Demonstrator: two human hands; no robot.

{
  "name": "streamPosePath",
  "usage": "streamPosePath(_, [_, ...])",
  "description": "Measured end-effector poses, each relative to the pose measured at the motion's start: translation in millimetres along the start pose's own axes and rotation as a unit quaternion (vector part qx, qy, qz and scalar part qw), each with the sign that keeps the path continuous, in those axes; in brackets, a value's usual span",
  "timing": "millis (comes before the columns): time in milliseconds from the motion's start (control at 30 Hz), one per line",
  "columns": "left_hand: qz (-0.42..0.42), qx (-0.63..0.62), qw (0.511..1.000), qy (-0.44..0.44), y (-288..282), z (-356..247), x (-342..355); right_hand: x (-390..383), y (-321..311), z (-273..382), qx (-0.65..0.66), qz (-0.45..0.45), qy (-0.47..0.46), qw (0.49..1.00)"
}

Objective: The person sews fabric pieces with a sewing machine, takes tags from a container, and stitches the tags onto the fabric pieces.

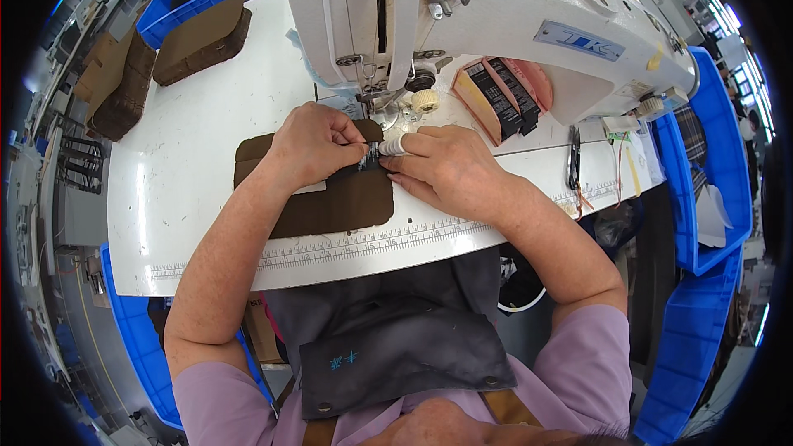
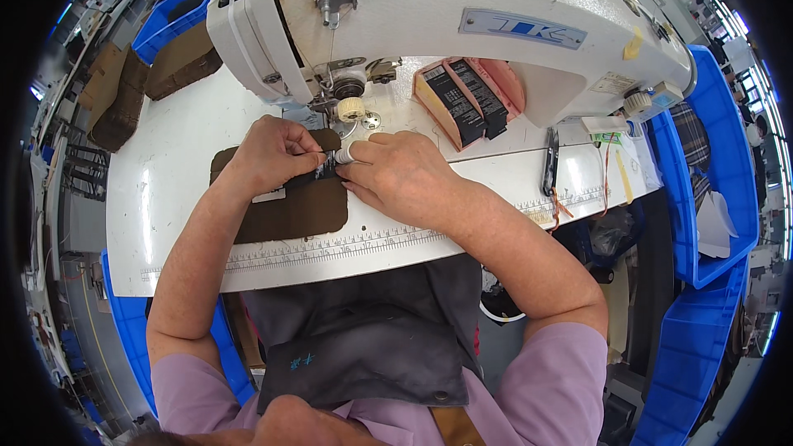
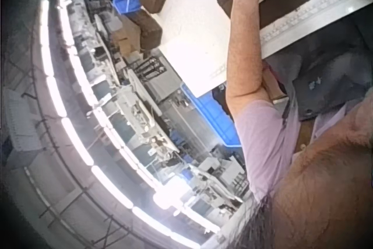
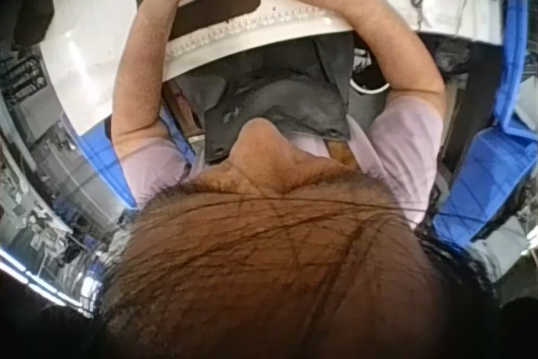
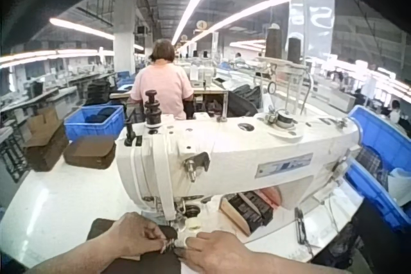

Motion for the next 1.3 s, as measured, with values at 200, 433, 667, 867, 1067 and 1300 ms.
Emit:
streamPosePath(200, [-0.104, 0.153, 0.982, 0.038, 1, -16, -21, -1, -3, -7, 0.033, 0.041, 0.046, 0.998])
streamPosePath(433, [-0.115, 0.223, 0.921, 0.298, 28, 5, -59, 13, -5, -13, 0.046, 0.088, 0.037, 0.994])
streamPosePath(667, [-0.090, 0.194, 0.940, 0.267, 19, 15, -49, 20, 1, -18, 0.037, 0.078, 0.041, 0.995])
streamPosePath(867, [-0.084, 0.180, 0.938, 0.285, 12, 18, -30, 18, 8, -27, -0.025, 0.070, 0.083, 0.994])
streamPosePath(1067, [-0.084, 0.210, 0.924, 0.308, 7, 18, -22, 16, 13, -28, -0.016, 0.015, 0.068, 0.997])
streamPosePath(1300, [-0.086, 0.211, 0.917, 0.327, 7, 19, -20, 15, 13, -28, -0.009, -0.006, 0.074, 0.997])
Point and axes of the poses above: each hand's wrist, its own x-axis towards the middle knuckle, its own y-axis out of the palm, z = x × y, the point moved 2 cm from there along x, towards the middle knuckle
